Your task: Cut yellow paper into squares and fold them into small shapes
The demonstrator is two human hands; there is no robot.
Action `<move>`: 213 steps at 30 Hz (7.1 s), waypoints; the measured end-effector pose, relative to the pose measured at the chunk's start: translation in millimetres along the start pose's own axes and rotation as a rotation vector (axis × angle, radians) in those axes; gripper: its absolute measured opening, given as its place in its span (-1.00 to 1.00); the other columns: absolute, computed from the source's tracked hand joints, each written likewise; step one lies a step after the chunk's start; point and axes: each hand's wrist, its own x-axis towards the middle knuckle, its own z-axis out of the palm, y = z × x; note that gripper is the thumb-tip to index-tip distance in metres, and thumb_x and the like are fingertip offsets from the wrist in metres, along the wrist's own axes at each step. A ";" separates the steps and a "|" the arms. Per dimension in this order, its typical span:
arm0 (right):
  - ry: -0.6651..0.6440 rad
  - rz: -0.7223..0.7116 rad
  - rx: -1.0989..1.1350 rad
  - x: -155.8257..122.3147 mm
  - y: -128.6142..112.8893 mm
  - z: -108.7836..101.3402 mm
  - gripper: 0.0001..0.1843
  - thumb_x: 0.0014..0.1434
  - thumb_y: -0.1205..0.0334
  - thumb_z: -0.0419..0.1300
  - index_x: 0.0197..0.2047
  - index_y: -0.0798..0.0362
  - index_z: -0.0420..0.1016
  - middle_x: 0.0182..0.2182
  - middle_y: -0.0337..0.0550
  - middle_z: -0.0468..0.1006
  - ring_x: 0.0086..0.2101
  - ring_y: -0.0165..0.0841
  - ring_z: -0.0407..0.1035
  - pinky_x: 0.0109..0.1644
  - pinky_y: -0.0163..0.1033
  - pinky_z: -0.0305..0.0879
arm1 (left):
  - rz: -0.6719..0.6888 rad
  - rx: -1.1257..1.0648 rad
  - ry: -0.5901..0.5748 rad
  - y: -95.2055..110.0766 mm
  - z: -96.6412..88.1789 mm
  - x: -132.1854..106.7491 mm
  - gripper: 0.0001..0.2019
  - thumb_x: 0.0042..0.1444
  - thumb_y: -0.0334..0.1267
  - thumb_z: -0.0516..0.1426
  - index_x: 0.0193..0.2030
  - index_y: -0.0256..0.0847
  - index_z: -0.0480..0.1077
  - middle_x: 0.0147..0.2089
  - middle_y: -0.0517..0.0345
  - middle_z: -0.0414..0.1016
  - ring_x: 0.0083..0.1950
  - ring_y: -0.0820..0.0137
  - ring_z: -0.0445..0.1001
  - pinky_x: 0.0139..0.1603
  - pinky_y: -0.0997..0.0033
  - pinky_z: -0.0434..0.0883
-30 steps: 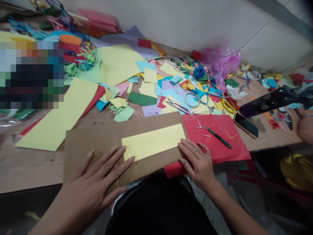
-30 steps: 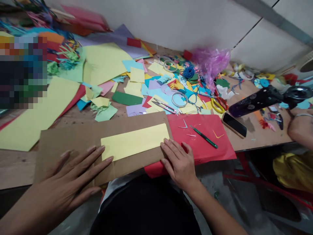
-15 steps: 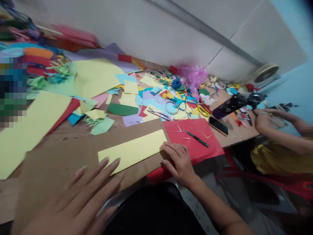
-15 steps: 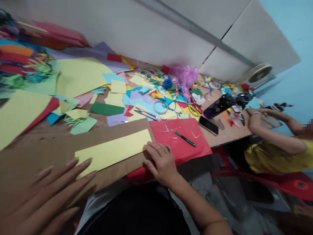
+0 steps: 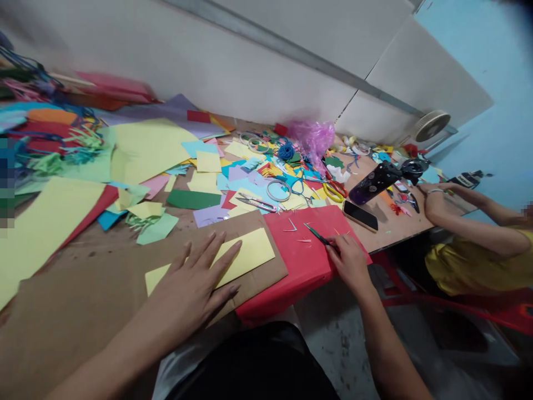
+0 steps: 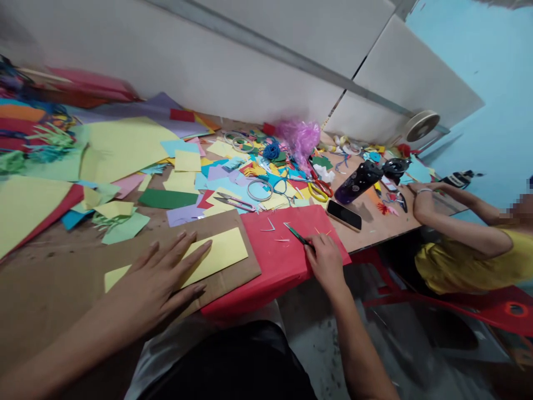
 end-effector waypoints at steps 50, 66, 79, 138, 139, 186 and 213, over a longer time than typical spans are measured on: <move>-0.500 -0.301 0.590 40.2 -49.2 3.0 -0.76 0.39 0.17 0.15 0.02 -0.05 0.60 -0.17 -0.09 0.53 -0.14 -0.27 0.44 -0.05 -0.17 0.38 | 0.152 -0.032 -0.074 16.5 -1.2 18.2 -0.49 0.40 0.07 -0.06 0.44 0.16 0.18 0.55 0.10 0.04 0.54 0.19 0.05 0.52 0.04 -0.18; -0.507 -0.287 0.612 31.2 -45.5 3.7 -0.78 0.38 0.19 0.16 0.01 -0.06 0.60 -0.22 -0.12 0.50 -0.18 -0.28 0.43 -0.11 -0.20 0.38 | 0.150 -0.068 -0.103 13.8 0.6 16.9 -0.42 0.36 0.18 -0.05 0.48 0.26 0.05 0.58 0.15 -0.05 0.54 0.13 0.03 0.51 -0.03 -0.17; -0.464 -0.291 0.579 21.4 -55.1 4.3 -0.76 0.40 0.14 0.13 0.01 -0.05 0.59 -0.22 -0.09 0.51 -0.18 -0.25 0.42 -0.11 -0.18 0.37 | 0.117 -0.052 -0.120 17.6 -2.1 19.7 -0.42 0.34 0.23 -0.06 0.45 0.26 0.14 0.55 0.15 0.04 0.52 0.14 0.08 0.50 0.01 -0.12; -0.483 -0.372 0.703 27.4 -81.7 13.3 -0.80 0.37 0.26 0.19 0.04 -0.04 0.54 -0.16 -0.14 0.57 -0.14 -0.31 0.45 -0.03 -0.23 0.33 | 0.000 -0.072 -0.234 9.1 -8.4 30.4 -0.51 0.46 0.02 -0.18 0.48 0.22 0.06 0.59 0.19 -0.08 0.58 0.20 -0.11 0.52 -0.09 -0.08; -0.486 -0.374 0.704 27.4 -83.5 13.5 -0.80 0.37 0.27 0.18 0.04 -0.03 0.54 -0.17 -0.14 0.56 -0.14 -0.32 0.45 -0.04 -0.23 0.33 | -0.001 -0.076 -0.231 10.0 -8.0 31.7 -0.51 0.45 0.02 -0.18 0.48 0.22 0.06 0.58 0.19 -0.08 0.58 0.21 -0.11 0.52 -0.10 -0.09; -0.529 -0.433 0.644 24.8 -112.9 15.7 -0.82 0.40 0.19 0.14 -0.01 -0.02 0.53 -0.16 -0.10 0.58 -0.15 -0.27 0.47 -0.07 -0.21 0.37 | -0.087 -0.083 -0.210 -4.6 -17.3 17.6 -0.51 0.45 0.01 -0.13 0.48 0.30 0.04 0.61 0.28 -0.24 0.59 0.17 -0.15 0.53 -0.08 -0.19; -0.511 -0.462 0.568 13.2 -123.4 19.3 -0.81 0.42 0.18 0.11 -0.02 0.01 0.52 -0.24 -0.08 0.58 -0.23 -0.26 0.46 -0.18 -0.21 0.33 | -0.130 -0.091 -0.237 -3.9 -21.6 15.1 -0.50 0.45 -0.01 -0.11 0.49 0.21 0.03 0.61 0.10 -0.23 0.59 0.15 -0.18 0.51 -0.23 -0.23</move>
